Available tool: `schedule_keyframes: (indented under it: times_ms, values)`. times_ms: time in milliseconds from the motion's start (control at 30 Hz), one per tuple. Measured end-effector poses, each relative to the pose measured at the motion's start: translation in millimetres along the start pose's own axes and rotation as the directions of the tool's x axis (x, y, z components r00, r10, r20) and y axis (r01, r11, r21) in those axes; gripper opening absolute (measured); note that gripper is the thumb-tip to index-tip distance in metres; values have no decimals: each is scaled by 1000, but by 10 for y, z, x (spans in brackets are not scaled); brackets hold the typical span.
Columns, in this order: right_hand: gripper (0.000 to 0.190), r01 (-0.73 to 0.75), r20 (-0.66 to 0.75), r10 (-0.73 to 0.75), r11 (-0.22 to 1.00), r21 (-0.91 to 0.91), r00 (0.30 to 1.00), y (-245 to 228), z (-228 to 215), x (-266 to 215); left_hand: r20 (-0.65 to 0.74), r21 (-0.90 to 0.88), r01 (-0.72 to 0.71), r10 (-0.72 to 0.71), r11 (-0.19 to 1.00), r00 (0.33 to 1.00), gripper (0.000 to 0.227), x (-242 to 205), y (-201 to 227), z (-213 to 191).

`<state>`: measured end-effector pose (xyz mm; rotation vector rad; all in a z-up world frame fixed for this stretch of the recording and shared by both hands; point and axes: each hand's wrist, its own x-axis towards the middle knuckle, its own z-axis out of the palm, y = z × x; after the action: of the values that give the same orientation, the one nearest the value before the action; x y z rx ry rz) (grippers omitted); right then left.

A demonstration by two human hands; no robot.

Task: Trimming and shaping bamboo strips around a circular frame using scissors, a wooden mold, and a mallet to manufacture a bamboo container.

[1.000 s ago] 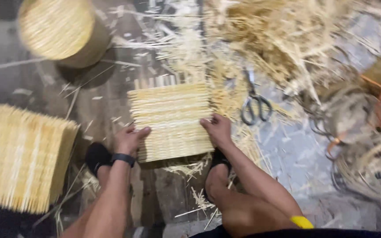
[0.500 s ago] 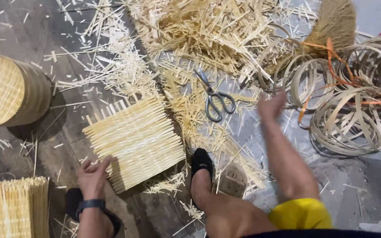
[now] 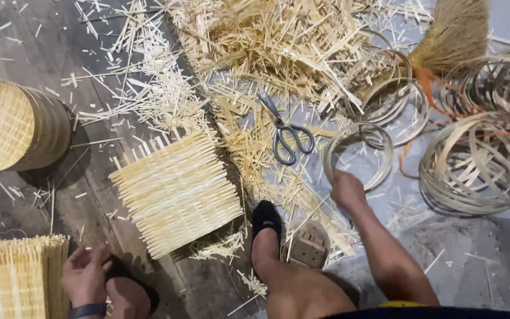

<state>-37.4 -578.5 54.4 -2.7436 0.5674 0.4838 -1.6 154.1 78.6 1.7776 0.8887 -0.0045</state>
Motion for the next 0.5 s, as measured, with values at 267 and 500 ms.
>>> schedule_keyframes:
  times_ms: [267,500]
  values:
    - [26,192,-431,-134,977,92,892,-106,-908,-785,37,-21,-176,177,984,984,52,-3,373,128]
    - [29,114,-204,-111,993,5,973,-119,-1470,-654,110,21,-342,338,939,935,48,-616,1204,507]
